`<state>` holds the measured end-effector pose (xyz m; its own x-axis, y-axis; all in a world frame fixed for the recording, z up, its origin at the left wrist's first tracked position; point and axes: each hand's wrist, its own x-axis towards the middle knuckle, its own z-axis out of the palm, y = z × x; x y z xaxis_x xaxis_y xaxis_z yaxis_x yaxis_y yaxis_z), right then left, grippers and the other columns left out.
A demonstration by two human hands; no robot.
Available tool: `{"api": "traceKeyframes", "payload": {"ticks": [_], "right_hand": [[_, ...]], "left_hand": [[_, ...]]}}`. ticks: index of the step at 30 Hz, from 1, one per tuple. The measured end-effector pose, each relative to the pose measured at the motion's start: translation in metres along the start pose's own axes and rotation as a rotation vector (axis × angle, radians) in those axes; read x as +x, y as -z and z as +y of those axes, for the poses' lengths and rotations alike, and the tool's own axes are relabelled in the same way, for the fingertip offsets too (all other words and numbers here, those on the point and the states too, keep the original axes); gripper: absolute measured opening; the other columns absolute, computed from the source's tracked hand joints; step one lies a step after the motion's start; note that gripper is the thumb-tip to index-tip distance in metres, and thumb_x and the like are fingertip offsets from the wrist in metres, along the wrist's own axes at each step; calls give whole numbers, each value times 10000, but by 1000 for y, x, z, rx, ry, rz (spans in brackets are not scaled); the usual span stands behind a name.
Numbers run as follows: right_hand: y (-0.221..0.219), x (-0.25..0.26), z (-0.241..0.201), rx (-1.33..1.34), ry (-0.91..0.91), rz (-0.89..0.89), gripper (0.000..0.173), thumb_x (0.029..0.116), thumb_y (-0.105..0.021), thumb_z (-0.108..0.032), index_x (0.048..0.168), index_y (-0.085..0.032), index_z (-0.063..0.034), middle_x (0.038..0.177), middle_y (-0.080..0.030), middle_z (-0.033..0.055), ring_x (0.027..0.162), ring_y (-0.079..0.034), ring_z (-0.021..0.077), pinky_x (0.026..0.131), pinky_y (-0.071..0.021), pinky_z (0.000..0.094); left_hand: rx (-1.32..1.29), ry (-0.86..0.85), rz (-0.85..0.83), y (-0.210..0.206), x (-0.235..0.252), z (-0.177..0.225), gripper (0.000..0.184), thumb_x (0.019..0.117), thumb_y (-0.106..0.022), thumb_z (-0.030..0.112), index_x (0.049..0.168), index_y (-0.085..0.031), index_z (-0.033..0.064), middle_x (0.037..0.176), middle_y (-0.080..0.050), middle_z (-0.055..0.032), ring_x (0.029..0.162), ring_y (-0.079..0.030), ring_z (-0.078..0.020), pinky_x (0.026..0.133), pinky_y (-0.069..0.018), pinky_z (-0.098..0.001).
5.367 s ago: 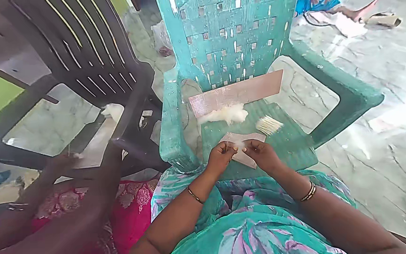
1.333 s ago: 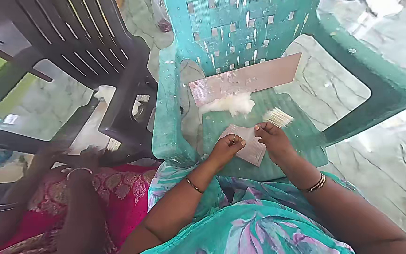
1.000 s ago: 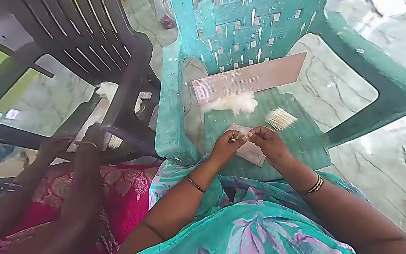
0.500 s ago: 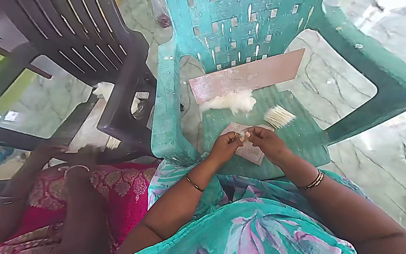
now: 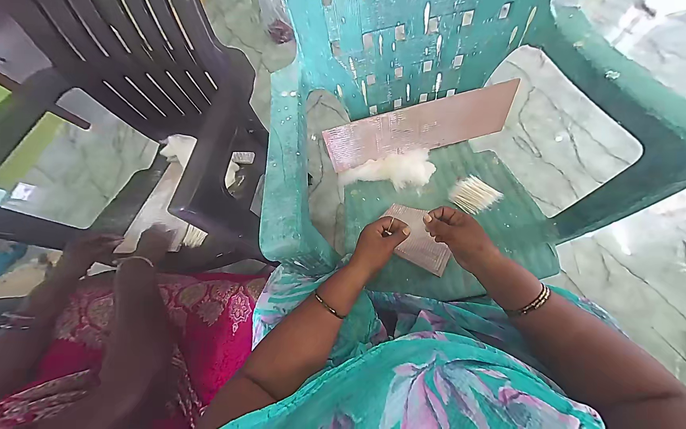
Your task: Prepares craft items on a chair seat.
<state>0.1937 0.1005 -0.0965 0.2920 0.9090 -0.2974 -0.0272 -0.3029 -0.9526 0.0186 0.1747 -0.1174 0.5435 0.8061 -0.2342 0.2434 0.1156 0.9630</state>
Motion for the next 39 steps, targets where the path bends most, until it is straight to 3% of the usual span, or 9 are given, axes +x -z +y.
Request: {"api": "traceKeyframes", "payload": {"ticks": [4,8,13,16,21,28,33,36,39], "right_hand": [[7,14,12,-189,53,-6,45,978,-674,-78,984,-682,-34,798,-640,18,697,-557,73,676,-480,263],[10,20,15,-610,130,10,121,995,-678,-139,1026,-725,-32,890,-710,105,807,-658,208,776,-530,449],[6,22,19,-742,159,0,133,1012,-639,-126,1029,-727,-29,931,-726,138,873,-691,276,828,-537,516],[7,26,24,-770,186,7,152,1012,-631,-128,1081,-721,-26,942,-729,149,897,-697,310,852,-538,549],[13,31,31,-804,215,19,257,998,-662,-154,1211,-671,-11,959,-732,155,945,-692,358,889,-526,583],[27,39,28,-783,176,1,392,950,-733,-165,1301,-633,-21,1086,-698,196,1029,-659,386,920,-511,586],[36,43,28,-867,280,66,273,1001,-610,-64,1263,-664,-5,1199,-675,232,1126,-639,426,991,-481,610],[22,40,35,-992,440,-80,322,1016,-547,-39,1320,-653,-55,1357,-631,194,1294,-570,407,1074,-400,661],[6,32,41,-1146,463,-327,506,1095,-417,-289,1570,-414,-112,1639,-385,96,1535,-320,293,1205,-158,684]], "left_hand": [[188,88,-16,5,2,0,242,990,-699,170,1185,-651,35,958,-667,-94,809,-619,-166,759,-535,-366],[460,136,-76,4,3,3,209,1030,-630,163,1178,-664,20,1044,-696,-149,934,-675,-252,873,-549,-474],[657,159,-89,0,0,6,378,1001,-674,182,1318,-577,0,1002,-697,-177,920,-683,-313,867,-552,-529],[718,157,-96,0,1,5,525,985,-706,236,1400,-499,-9,1244,-612,-250,1097,-645,-377,966,-528,-551],[799,199,-155,-3,-9,17,440,1105,-439,183,1531,-468,78,1380,-498,-273,1213,-573,-386,1023,-496,-517],[792,59,-120,0,-6,9,243,1029,-573,60,1256,-633,0,1184,-649,-221,1098,-652,-356,984,-526,-530],[846,92,-113,-1,-2,7,163,1023,-586,79,1128,-671,-12,1113,-657,-200,1094,-644,-350,976,-521,-516],[857,108,-115,-2,-3,10,169,1022,-567,76,1123,-675,-7,1114,-659,-206,1101,-642,-359,968,-521,-530],[859,142,-108,-3,-5,14,193,1032,-559,98,1141,-671,-15,1148,-654,-213,1123,-638,-358,976,-518,-530]]}}
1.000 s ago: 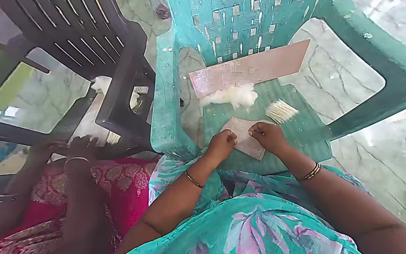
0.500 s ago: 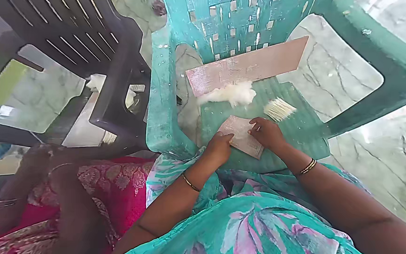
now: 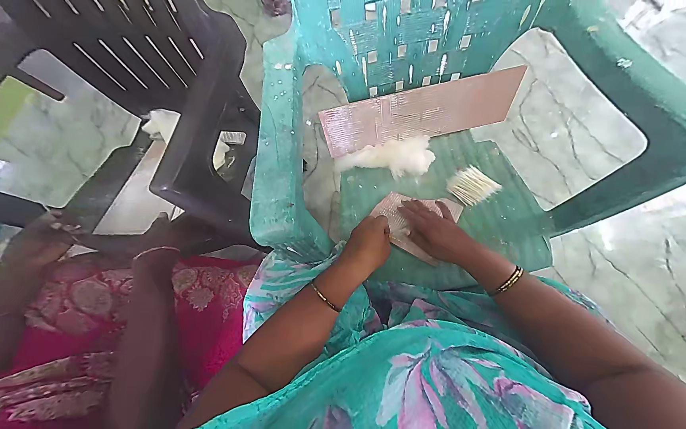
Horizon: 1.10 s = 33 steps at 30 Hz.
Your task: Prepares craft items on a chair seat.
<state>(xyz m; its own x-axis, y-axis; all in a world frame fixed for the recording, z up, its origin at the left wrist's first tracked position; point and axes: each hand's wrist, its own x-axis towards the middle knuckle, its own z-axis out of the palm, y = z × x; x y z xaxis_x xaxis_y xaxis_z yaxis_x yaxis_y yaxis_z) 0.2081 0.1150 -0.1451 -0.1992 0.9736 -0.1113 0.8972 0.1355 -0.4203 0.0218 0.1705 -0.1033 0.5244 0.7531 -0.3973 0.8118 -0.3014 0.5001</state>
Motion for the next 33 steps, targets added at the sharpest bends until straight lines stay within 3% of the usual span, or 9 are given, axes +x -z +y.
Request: {"api": "traceKeyframes", "payload": {"ticks": [3,7,11,14,17,20,25,33], "right_hand": [[-6,-11,-3,-66,30,-128,665,1081,-358,-471,1633,-269,-110,1707,-239,70,1584,-187,256,1200,-52,716],[6,-45,0,-107,67,-257,702,1076,-357,-496,1637,-243,-89,1714,-206,88,1593,-149,253,1199,-10,717],[18,-79,1,-143,53,-386,680,1085,-343,-492,1648,-223,-130,1727,-166,53,1598,-113,215,1213,28,690],[24,-90,10,-143,112,-257,642,1069,-373,-497,1596,-379,-128,1673,-331,57,1570,-238,249,1200,-42,720],[32,-76,10,-123,94,-104,627,1061,-445,-428,1575,-403,-71,1643,-382,99,1552,-282,304,1182,-80,741],[30,-44,6,-133,57,-69,634,1073,-444,-392,1609,-325,-74,1675,-313,102,1567,-242,283,1192,-75,726],[5,-2,1,-126,105,-103,634,1089,-392,-418,1623,-293,-91,1690,-278,102,1571,-234,280,1209,-44,704],[10,-60,0,-133,128,-319,681,1084,-358,-466,1642,-228,-98,1717,-196,82,1596,-131,232,1216,10,691]], "left_hand": [[8,24,-18,0,-3,0,206,1039,-561,128,1154,-660,-12,1163,-653,-211,1120,-645,-356,967,-525,-537],[57,-3,-133,-1,-11,0,243,1042,-597,199,1153,-658,-8,1105,-682,-208,1079,-666,-373,938,-529,-573],[107,-24,-262,-4,-19,6,284,1067,-542,239,1178,-660,6,1102,-688,-204,1081,-670,-369,934,-527,-577],[96,-42,-255,-3,-21,8,288,1074,-523,235,1166,-660,-1,1087,-688,-208,1071,-672,-369,928,-529,-574],[66,-29,-181,2,-19,6,269,1073,-525,206,1164,-654,-12,1098,-682,-218,1084,-668,-379,937,-529,-570],[42,3,-141,7,-12,0,262,1068,-520,181,1170,-649,-22,1155,-664,-225,1144,-641,-392,977,-513,-576],[63,29,-108,6,-5,-4,238,1052,-534,152,1144,-657,-30,1131,-674,-231,1121,-653,-399,957,-521,-581],[142,-22,-251,-3,-16,3,287,1066,-538,236,1158,-656,-9,1103,-682,-221,1085,-665,-393,929,-526,-592]]}}
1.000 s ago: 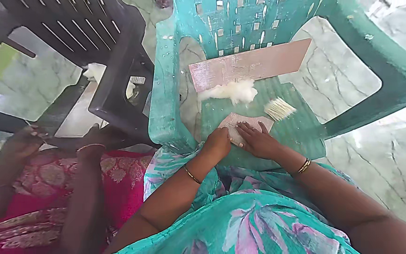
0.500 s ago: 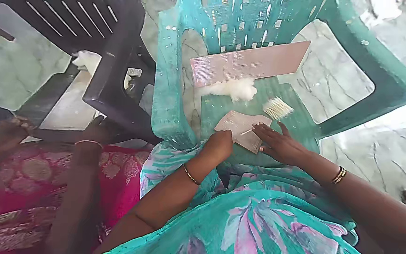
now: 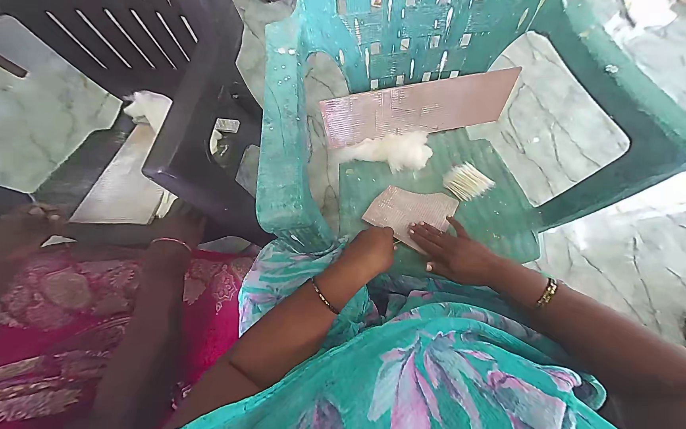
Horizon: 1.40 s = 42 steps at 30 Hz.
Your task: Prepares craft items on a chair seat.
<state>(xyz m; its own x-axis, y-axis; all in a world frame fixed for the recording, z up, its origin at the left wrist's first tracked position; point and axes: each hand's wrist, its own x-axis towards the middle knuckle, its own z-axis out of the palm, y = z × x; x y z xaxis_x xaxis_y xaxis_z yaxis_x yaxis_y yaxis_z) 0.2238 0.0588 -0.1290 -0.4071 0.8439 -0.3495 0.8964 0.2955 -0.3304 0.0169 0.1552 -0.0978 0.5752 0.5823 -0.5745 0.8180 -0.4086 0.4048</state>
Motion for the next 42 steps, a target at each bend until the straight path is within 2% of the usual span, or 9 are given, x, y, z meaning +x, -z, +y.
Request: {"api": "traceKeyframes", "payload": {"ticks": [6,10,19,23,29,31,34,37,42], "right_hand": [[5,-36,18,7,63,78,632,1060,-406,-463,1582,-403,-106,1655,-365,74,1560,-267,275,1182,-57,747],[17,-15,29,-35,-47,224,656,1060,-437,-428,1601,-344,-69,1665,-337,105,1557,-274,294,1185,-81,740],[11,55,12,-13,-27,150,670,1080,-394,-455,1636,-258,-104,1703,-248,82,1582,-197,262,1207,-18,705],[4,30,4,15,-34,108,711,1059,-436,-469,1627,-270,-74,1699,-251,105,1583,-192,268,1193,-35,727],[-1,-25,0,4,-22,-3,658,1069,-431,-481,1620,-323,-137,1697,-274,48,1582,-196,227,1201,2,714],[-7,-37,7,8,43,158,596,1052,-452,-478,1537,-482,-133,1603,-454,58,1527,-345,269,1173,-75,756],[-19,-40,11,12,40,504,436,1013,-539,-431,1300,-692,-141,1304,-693,55,1326,-580,293,1118,-270,736],[-24,-31,5,-37,-28,697,252,967,-642,-259,1170,-747,-155,1203,-727,44,1242,-630,294,1058,-401,663],[-22,-22,1,-69,-62,722,186,992,-620,-203,1115,-749,-148,1166,-728,58,1240,-628,303,1043,-425,653]], "left_hand": [[-13,-24,0,0,-6,4,288,1076,-504,228,1150,-657,-5,1099,-681,-208,1092,-661,-377,932,-524,-576],[-66,21,118,6,-3,-4,287,1070,-516,208,1167,-657,-22,1123,-678,-225,1103,-661,-391,944,-526,-582],[-25,66,72,13,5,-8,288,1069,-509,200,1196,-642,-23,1181,-659,-228,1165,-636,-386,984,-509,-568],[-6,47,60,8,3,-4,274,1067,-521,209,1153,-661,-11,1117,-679,-217,1104,-659,-383,942,-524,-575],[15,-24,-43,-2,-4,7,303,1083,-489,245,1145,-663,5,1089,-684,-206,1087,-663,-368,937,-520,-572],[11,-37,-41,-2,-5,8,307,1087,-483,247,1155,-656,3,1100,-681,-208,1101,-658,-365,949,-513,-568],[-9,-63,-14,-3,-6,6,318,1092,-478,245,1180,-646,-10,1108,-675,-208,1105,-651,-362,972,-501,-559],[-20,-91,-25,-4,-7,5,336,1097,-468,243,1220,-641,-16,1153,-673,-218,1139,-643,-367,1009,-485,-564],[-5,-193,-23,-11,-7,4,338,1081,-506,263,1199,-658,-16,1114,-684,-207,1078,-658,-343,988,-492,-544]]}}
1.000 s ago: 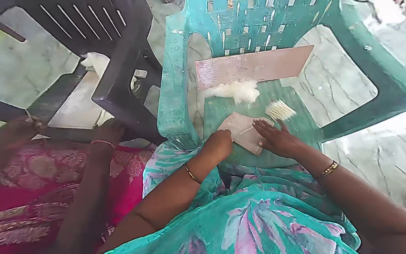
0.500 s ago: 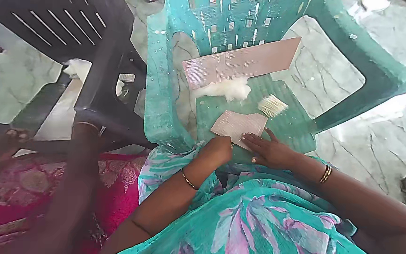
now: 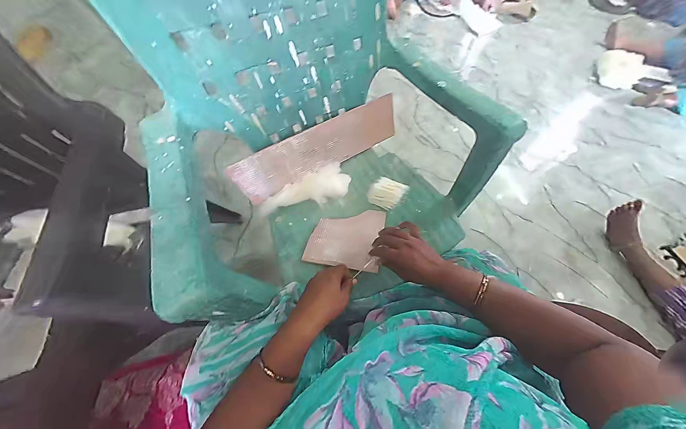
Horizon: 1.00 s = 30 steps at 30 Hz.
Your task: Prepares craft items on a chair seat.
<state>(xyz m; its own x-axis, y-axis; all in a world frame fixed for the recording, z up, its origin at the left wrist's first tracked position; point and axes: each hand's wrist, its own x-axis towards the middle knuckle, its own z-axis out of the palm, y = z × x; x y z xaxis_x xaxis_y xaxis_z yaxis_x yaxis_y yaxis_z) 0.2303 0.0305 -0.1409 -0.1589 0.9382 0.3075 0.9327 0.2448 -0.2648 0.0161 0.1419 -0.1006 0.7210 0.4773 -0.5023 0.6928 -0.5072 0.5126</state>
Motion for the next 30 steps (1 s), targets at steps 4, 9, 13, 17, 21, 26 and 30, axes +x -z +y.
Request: {"api": "traceKeyframes", "payload": {"ticks": [4,9,13,17,21,26,30], "right_hand": [[-5,-2,0,30,11,-30,146,989,-591,-98,991,-736,-109,1076,-747,71,1227,-639,297,1046,-429,621],[7,-1,6,-38,3,8,140,968,-601,-86,961,-737,-118,1048,-750,46,1195,-654,273,1038,-431,612],[25,11,33,-83,-154,30,148,953,-617,-61,968,-758,-102,1059,-747,91,1172,-654,320,1031,-417,638],[46,48,63,-11,-535,59,165,988,-607,-103,1029,-762,-63,1082,-720,187,1166,-612,425,973,-422,671],[31,78,97,5,-711,99,234,1030,-561,-187,1070,-757,-66,1091,-717,175,1163,-607,401,982,-422,633],[17,91,119,-19,-764,-56,296,1061,-514,-228,1110,-762,-75,1142,-705,197,1208,-584,427,956,-452,634],[30,87,130,97,-866,71,329,1069,-503,-242,1161,-747,-41,1196,-692,236,1239,-573,455,1014,-414,674]], "left_hand": [[5,-10,-5,-2,-1,1,323,1073,-530,265,1184,-668,-5,1077,-689,-185,1022,-664,-318,954,-508,-520],[-16,-11,23,5,-3,1,280,1065,-539,236,1135,-680,5,1045,-691,-171,1002,-666,-310,931,-512,-524],[-48,43,138,16,-5,-9,259,1057,-555,228,1125,-685,15,1036,-688,-160,979,-664,-299,917,-516,-515],[-133,39,217,16,-2,-13,268,1061,-551,252,1118,-678,24,962,-674,-132,889,-649,-258,855,-523,-472],[-172,46,189,14,4,-13,278,1065,-538,259,1150,-674,32,1012,-694,-137,941,-669,-261,890,-528,-480],[-178,71,147,16,4,-13,285,1068,-540,268,1163,-669,33,1015,-689,-139,949,-666,-263,896,-525,-478],[-197,37,119,17,-3,-8,280,1064,-546,279,1143,-674,43,997,-682,-115,913,-657,-238,872,-529,-452]]}}
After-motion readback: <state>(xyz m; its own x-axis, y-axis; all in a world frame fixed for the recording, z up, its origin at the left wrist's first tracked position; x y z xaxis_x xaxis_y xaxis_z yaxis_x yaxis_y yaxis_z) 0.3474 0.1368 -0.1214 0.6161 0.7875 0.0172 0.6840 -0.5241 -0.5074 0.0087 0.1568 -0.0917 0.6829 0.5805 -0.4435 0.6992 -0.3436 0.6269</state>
